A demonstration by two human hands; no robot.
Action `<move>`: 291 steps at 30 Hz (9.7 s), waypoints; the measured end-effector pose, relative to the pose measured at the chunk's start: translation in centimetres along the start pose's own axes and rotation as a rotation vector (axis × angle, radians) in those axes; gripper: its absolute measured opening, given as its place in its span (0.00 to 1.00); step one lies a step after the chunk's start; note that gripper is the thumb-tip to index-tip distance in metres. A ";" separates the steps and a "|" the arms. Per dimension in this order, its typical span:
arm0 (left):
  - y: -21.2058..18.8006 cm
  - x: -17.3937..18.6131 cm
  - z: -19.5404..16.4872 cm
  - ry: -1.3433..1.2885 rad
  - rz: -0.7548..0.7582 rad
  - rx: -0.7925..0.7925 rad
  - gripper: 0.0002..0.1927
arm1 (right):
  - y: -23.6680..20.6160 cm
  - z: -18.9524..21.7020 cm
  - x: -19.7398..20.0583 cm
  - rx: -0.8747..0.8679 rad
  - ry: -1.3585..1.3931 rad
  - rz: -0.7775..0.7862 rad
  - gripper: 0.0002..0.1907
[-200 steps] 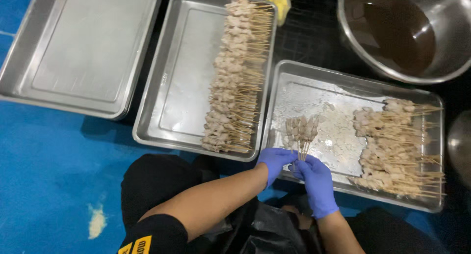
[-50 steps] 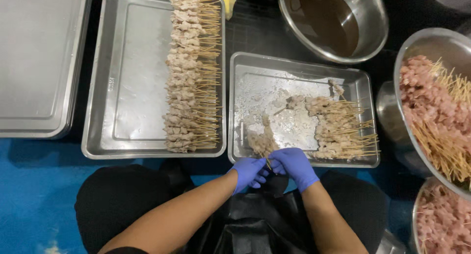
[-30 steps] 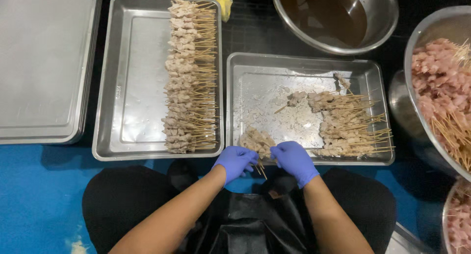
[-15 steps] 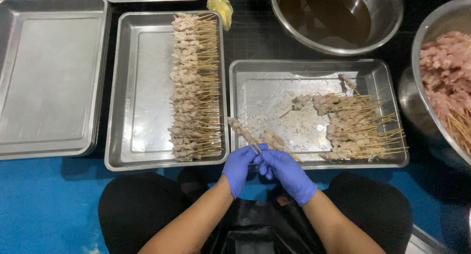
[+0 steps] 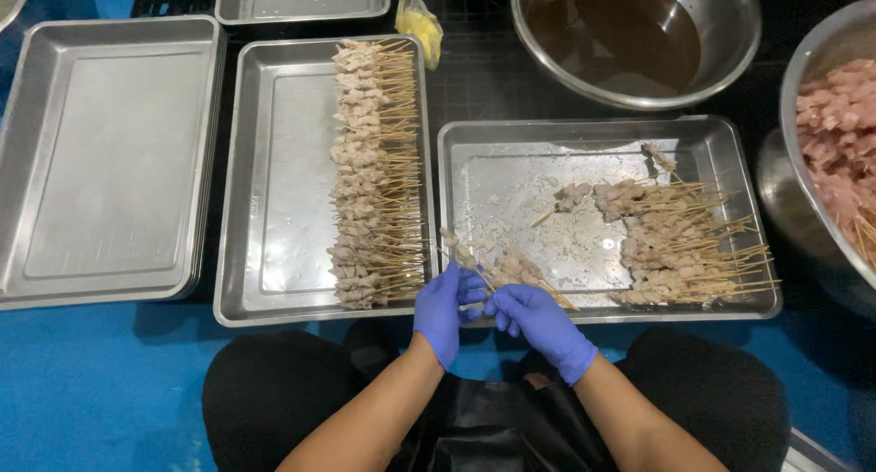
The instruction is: The person, wearing blue gloves, takes meat skewers one at a time from a metal tray and arranges them in rows on another tray, occasionally repositioning skewers on the tray. Bowls of raw meat and liquid sit nearby on the blue floor.
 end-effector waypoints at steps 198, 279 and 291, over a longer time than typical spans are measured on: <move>-4.1 -1.3 -2.7 1.427 0.694 -0.330 0.25 | 3.2 -3.9 10.7 -0.216 -1.196 -0.207 0.15; 3.2 0.9 9.5 0.248 0.361 0.367 0.04 | 2.3 -6.2 3.6 -0.355 0.057 -0.100 0.12; 3.5 0.8 9.4 0.244 0.320 0.361 0.06 | 2.6 -5.7 6.0 -0.442 -0.079 -0.032 0.11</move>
Point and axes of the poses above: each hand's wrist, its own y-axis towards the middle knuckle, its own x-axis out of the back of the hand, z = x × y, the point moved 5 cm from there along y, towards the middle knuckle, and after that the axes turned 2 degrees about y, right-handed, at the moved point
